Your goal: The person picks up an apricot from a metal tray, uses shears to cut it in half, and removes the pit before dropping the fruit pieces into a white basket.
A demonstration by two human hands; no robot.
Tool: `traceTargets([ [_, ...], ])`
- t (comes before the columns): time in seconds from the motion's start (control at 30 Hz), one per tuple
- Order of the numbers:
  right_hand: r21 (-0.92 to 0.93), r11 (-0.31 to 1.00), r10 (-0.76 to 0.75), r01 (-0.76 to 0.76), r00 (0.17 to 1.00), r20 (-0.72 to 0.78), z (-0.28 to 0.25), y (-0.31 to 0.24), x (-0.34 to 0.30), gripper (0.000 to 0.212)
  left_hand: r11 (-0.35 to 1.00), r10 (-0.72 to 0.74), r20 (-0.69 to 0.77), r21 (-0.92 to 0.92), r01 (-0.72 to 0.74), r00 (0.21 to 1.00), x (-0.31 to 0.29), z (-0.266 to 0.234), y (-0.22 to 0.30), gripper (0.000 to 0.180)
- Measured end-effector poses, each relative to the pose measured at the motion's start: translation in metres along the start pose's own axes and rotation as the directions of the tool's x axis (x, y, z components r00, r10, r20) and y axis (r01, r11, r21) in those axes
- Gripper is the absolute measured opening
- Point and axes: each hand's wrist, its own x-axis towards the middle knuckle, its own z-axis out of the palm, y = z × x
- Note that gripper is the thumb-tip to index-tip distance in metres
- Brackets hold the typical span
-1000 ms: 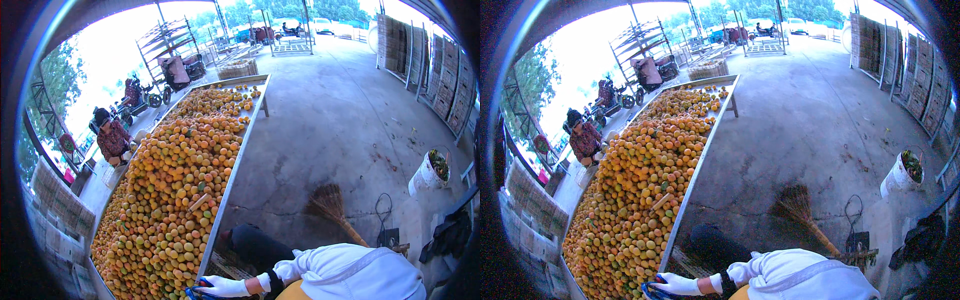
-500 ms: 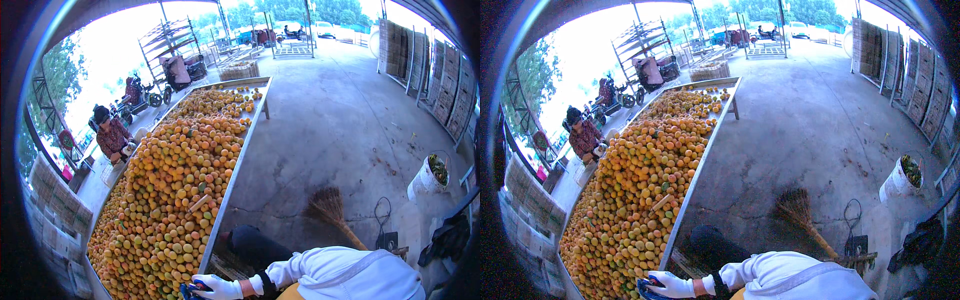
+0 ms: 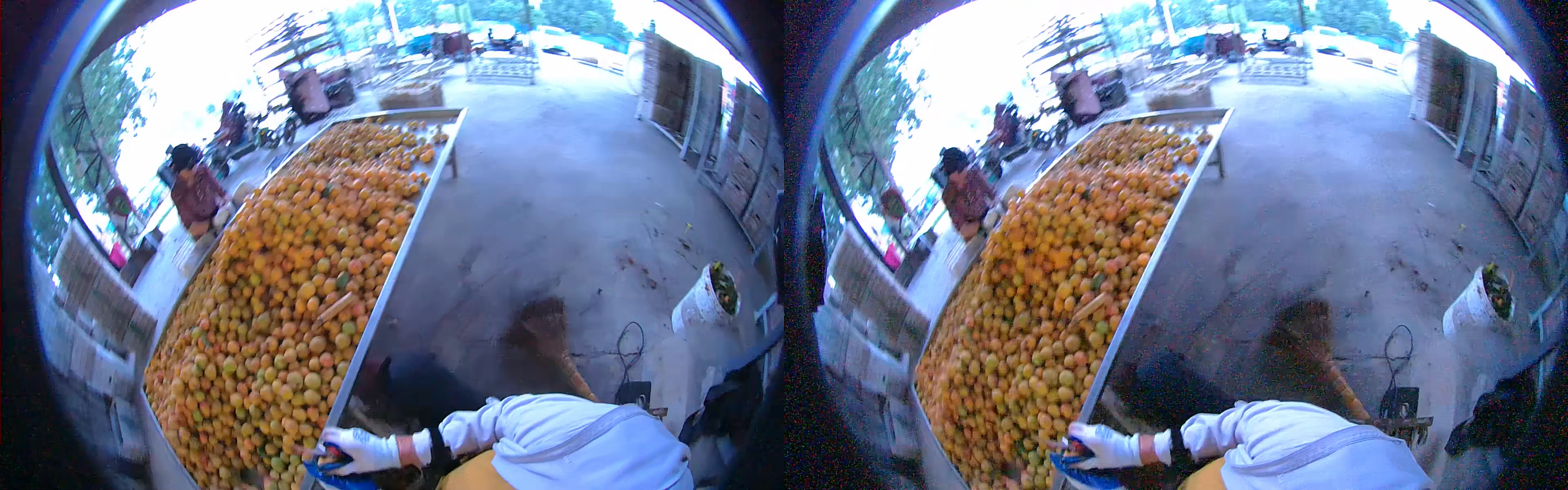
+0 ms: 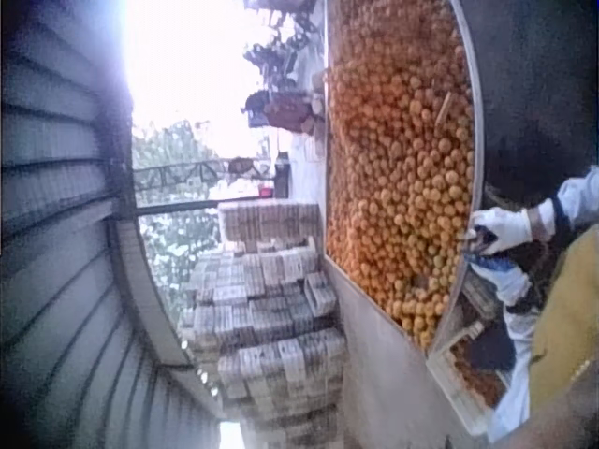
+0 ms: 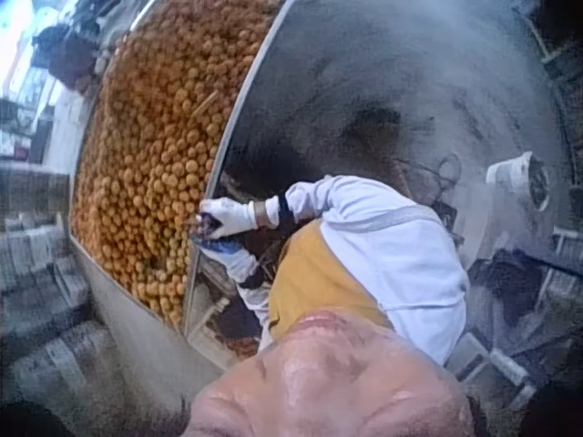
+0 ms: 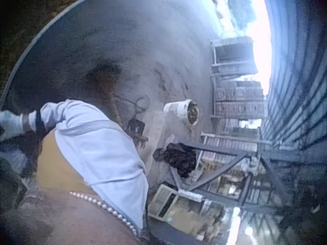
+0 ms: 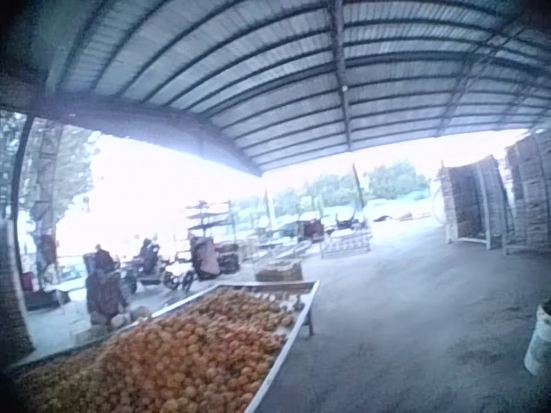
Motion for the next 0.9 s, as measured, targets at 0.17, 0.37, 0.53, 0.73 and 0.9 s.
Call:
traceTargets([
  [0.17,0.080,0.968,0.240,-0.237,0.970,-0.031,0.004,0.001,-0.002,0.032,0.987,0.065,-0.264,0.158,-0.024,0.962,-0.078,0.003,0.065,0.040],
  [0.37,0.415,0.758,0.519,-0.504,0.851,0.086,0.002,-0.006,0.007,0.019,0.924,0.206,-0.343,0.376,-0.067,0.917,-0.083,0.007,0.072,0.031],
  [0.53,0.607,0.389,0.784,-0.693,0.595,0.177,0.018,0.026,-0.006,0.019,0.953,-0.048,-0.307,-0.300,-0.048,0.951,-0.091,-0.041,0.067,0.033],
  [0.73,0.553,0.516,0.693,-0.654,0.699,0.179,0.028,-0.015,-0.005,0.017,0.882,-0.115,-0.416,-0.460,-0.100,0.902,-0.101,-0.048,0.070,0.030],
  [0.9,0.078,0.933,0.325,-0.351,0.917,0.232,0.038,-0.010,-0.013,0.016,0.959,0.264,-0.425,0.209,-0.190,0.866,-0.113,-0.051,0.049,0.025],
])
